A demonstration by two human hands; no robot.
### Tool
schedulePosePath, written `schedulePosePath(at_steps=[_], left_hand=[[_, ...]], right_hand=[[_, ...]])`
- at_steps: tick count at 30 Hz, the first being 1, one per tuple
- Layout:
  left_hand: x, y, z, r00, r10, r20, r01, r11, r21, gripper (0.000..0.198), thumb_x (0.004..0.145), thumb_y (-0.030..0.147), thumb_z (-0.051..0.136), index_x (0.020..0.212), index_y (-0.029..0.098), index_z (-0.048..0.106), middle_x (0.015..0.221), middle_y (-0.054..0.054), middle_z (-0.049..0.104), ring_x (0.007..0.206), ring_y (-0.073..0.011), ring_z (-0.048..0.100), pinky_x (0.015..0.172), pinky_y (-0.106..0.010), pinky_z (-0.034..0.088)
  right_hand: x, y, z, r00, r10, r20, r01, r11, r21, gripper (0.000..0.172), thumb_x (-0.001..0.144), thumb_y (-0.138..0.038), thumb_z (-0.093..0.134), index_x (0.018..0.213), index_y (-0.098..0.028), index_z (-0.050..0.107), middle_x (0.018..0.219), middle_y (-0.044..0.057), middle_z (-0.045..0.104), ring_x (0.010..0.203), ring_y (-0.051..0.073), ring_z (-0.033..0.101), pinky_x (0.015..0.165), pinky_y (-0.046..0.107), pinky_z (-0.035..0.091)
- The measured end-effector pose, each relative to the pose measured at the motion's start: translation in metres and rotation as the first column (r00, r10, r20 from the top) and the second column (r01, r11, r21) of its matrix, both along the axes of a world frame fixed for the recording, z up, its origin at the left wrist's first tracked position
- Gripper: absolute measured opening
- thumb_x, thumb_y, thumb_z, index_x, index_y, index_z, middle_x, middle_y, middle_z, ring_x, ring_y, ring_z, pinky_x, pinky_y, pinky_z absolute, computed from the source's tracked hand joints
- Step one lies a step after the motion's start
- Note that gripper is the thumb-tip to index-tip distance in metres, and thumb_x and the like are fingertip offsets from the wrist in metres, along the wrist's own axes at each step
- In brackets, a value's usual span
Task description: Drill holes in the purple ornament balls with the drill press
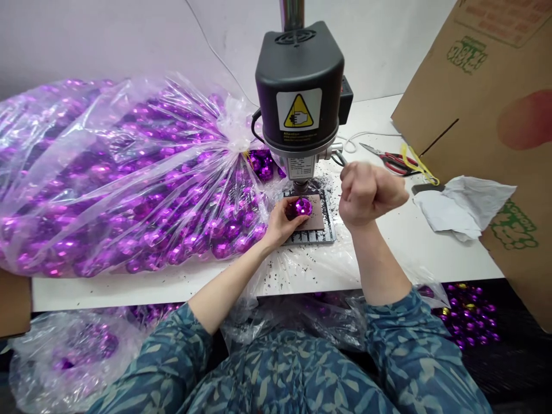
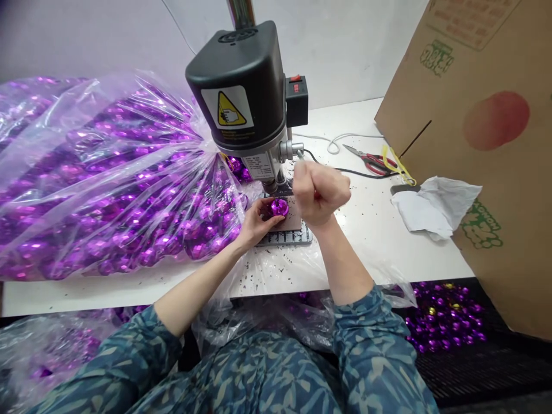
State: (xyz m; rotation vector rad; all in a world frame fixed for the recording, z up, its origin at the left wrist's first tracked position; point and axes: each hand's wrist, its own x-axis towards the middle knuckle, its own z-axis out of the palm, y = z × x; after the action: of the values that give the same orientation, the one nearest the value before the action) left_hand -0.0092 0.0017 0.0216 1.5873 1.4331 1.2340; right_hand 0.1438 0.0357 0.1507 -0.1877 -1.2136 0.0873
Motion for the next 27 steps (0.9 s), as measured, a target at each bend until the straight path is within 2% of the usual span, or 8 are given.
schedulePosePath(at_steps=[7,10,13,15,18,21,24,27], left_hand=[[0.005,-0.043,0.024,0.982,0.126,-0.141,-0.11,0.987,0.119,0.043,0.077,0.025,0.087,0.11,0.02,0.061,0.105,-0.009,0.07,0.094,-0.0238,0.066,0.08,-0.039,0.055],[0.013,-0.1,0.032,0.959,-0.173,-0.224,0.215,0.959,0.183,0.039,0.083,0.032,0.083,0.113,0.022,0.06,0.102,-0.007,0.069,0.09,-0.0218,0.066,0.078,-0.036,0.056],[0.024,-0.149,0.028,0.767,-0.514,-0.385,0.588,0.802,0.102,0.042,0.091,0.044,0.077,0.123,0.022,0.061,0.106,-0.008,0.07,0.095,-0.0238,0.067,0.081,-0.037,0.059],[0.027,-0.157,0.021,0.679,-0.572,-0.46,0.671,0.738,0.072,0.049,0.093,0.05,0.074,0.13,0.021,0.06,0.112,-0.011,0.07,0.1,-0.0259,0.068,0.084,-0.039,0.06],[0.015,-0.119,0.018,0.773,-0.465,-0.432,0.576,0.799,0.172,0.04,0.097,0.045,0.07,0.127,0.021,0.061,0.118,-0.013,0.07,0.109,-0.0273,0.068,0.092,-0.042,0.059],[-0.015,-0.034,0.03,0.92,-0.101,-0.379,0.2,0.952,0.232,0.014,0.103,0.017,0.052,0.112,0.019,0.064,0.106,-0.012,0.071,0.1,-0.025,0.069,0.091,-0.042,0.058],[-0.043,0.059,0.042,0.862,0.161,-0.481,-0.119,0.986,0.117,0.024,0.091,0.001,0.054,0.107,0.015,0.065,0.11,-0.018,0.069,0.109,-0.0326,0.068,0.103,-0.051,0.053],[-0.052,0.12,0.042,0.848,0.201,-0.49,-0.21,0.977,0.038,0.024,0.085,0.001,0.058,0.105,0.014,0.065,0.112,-0.02,0.066,0.11,-0.0364,0.068,0.105,-0.057,0.05]], right_hand=[[-0.006,0.004,0.064,0.994,-0.067,0.091,0.096,0.92,-0.379,0.068,0.089,-0.082,0.045,0.054,-0.026,0.025,0.043,-0.004,0.029,0.04,0.01,0.022,0.045,0.036,0.023],[-0.006,0.006,0.067,0.995,-0.042,0.094,0.074,0.926,-0.371,0.069,0.084,-0.084,0.047,0.054,-0.026,0.025,0.044,-0.004,0.028,0.041,0.011,0.022,0.047,0.037,0.023],[-0.005,0.009,0.062,0.999,-0.003,0.049,0.02,0.935,-0.353,0.069,0.084,-0.082,0.053,0.055,-0.025,0.026,0.045,-0.004,0.027,0.041,0.011,0.023,0.047,0.037,0.023],[-0.005,0.012,0.058,0.999,0.002,0.049,0.017,0.919,-0.394,0.07,0.085,-0.084,0.048,0.056,-0.025,0.025,0.046,-0.004,0.026,0.043,0.011,0.025,0.046,0.035,0.027],[-0.003,0.019,0.054,0.997,0.004,0.074,0.028,0.904,-0.427,0.069,0.087,-0.082,0.049,0.057,-0.025,0.024,0.048,-0.005,0.027,0.045,0.009,0.027,0.046,0.032,0.029],[-0.001,0.021,0.052,0.996,-0.03,0.089,0.062,0.919,-0.389,0.067,0.091,-0.077,0.05,0.057,-0.025,0.025,0.046,-0.005,0.028,0.044,0.007,0.025,0.045,0.031,0.027],[-0.002,0.017,0.054,0.995,-0.044,0.094,0.076,0.926,-0.37,0.065,0.095,-0.072,0.049,0.058,-0.024,0.026,0.046,-0.005,0.029,0.044,0.007,0.025,0.045,0.03,0.026],[-0.003,0.012,0.056,0.997,-0.028,0.066,0.05,0.933,-0.357,0.066,0.096,-0.069,0.051,0.057,-0.023,0.026,0.046,-0.005,0.029,0.043,0.006,0.023,0.046,0.03,0.024]])
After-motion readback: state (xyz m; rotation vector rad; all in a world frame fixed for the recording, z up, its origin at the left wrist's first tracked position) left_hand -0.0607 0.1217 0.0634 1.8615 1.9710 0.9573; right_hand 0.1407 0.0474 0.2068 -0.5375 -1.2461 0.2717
